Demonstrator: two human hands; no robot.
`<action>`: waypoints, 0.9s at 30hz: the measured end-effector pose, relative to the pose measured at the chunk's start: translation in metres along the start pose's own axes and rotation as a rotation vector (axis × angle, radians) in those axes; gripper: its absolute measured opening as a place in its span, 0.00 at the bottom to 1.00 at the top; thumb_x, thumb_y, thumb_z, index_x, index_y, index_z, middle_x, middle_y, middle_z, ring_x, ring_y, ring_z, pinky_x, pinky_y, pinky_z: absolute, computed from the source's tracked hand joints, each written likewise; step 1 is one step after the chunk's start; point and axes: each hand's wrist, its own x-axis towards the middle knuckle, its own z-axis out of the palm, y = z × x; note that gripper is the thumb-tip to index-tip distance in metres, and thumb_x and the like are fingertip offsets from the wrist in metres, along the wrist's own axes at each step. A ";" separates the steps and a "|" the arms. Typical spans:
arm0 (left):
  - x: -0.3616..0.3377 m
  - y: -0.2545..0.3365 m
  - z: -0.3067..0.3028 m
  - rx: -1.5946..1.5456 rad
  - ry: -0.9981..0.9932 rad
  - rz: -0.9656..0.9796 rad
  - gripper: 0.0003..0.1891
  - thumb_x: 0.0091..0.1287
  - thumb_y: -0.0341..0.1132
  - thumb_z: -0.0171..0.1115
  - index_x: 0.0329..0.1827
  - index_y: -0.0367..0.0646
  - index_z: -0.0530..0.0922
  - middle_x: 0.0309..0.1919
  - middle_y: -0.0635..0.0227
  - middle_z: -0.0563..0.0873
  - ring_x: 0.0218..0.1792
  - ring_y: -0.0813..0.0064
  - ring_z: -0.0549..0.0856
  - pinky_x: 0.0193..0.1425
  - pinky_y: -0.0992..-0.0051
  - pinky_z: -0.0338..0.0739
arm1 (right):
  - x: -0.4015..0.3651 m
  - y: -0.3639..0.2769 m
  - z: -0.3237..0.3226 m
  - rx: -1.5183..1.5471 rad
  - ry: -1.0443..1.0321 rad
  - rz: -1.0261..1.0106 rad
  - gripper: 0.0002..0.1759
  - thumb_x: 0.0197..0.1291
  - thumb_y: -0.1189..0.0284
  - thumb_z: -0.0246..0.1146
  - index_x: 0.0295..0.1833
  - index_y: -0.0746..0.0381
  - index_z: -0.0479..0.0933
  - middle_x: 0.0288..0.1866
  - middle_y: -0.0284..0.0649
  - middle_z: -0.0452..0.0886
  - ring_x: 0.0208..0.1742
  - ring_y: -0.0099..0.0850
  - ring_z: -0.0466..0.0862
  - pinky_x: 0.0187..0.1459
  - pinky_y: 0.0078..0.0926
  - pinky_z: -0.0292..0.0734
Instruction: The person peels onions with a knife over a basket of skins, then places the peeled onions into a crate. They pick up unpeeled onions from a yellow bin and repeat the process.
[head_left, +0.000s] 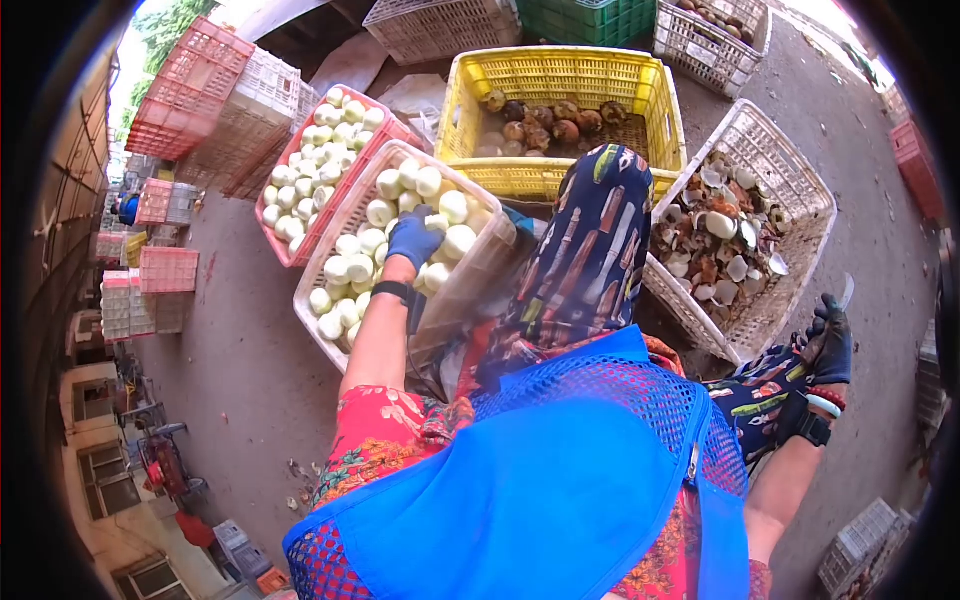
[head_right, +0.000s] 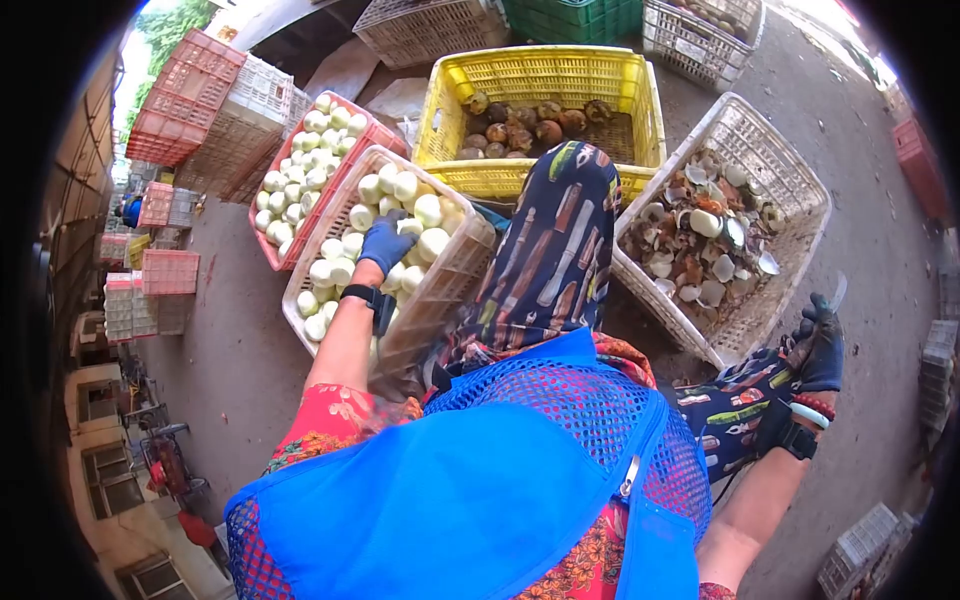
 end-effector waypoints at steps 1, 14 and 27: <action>0.002 0.005 0.006 0.006 -0.004 -0.027 0.24 0.55 0.42 0.66 0.55 0.45 0.79 0.49 0.43 0.82 0.51 0.45 0.83 0.55 0.56 0.77 | 0.000 0.001 0.000 0.005 0.008 -0.004 0.18 0.63 0.61 0.69 0.53 0.60 0.79 0.24 0.26 0.72 0.18 0.17 0.68 0.17 0.16 0.66; -0.079 -0.021 -0.013 0.218 -0.121 0.000 0.15 0.59 0.30 0.57 0.50 0.42 0.80 0.51 0.48 0.81 0.51 0.47 0.82 0.54 0.56 0.78 | 0.005 0.003 0.013 -0.068 0.050 0.028 0.16 0.61 0.60 0.70 0.50 0.58 0.80 0.22 0.26 0.72 0.16 0.19 0.69 0.17 0.18 0.66; -0.079 0.005 -0.015 -0.049 0.036 -0.103 0.18 0.62 0.41 0.62 0.49 0.35 0.79 0.42 0.46 0.86 0.44 0.47 0.85 0.51 0.57 0.79 | -0.023 -0.009 0.055 -0.237 0.014 0.033 0.15 0.62 0.59 0.69 0.36 0.58 0.76 0.18 0.28 0.69 0.14 0.21 0.66 0.15 0.21 0.60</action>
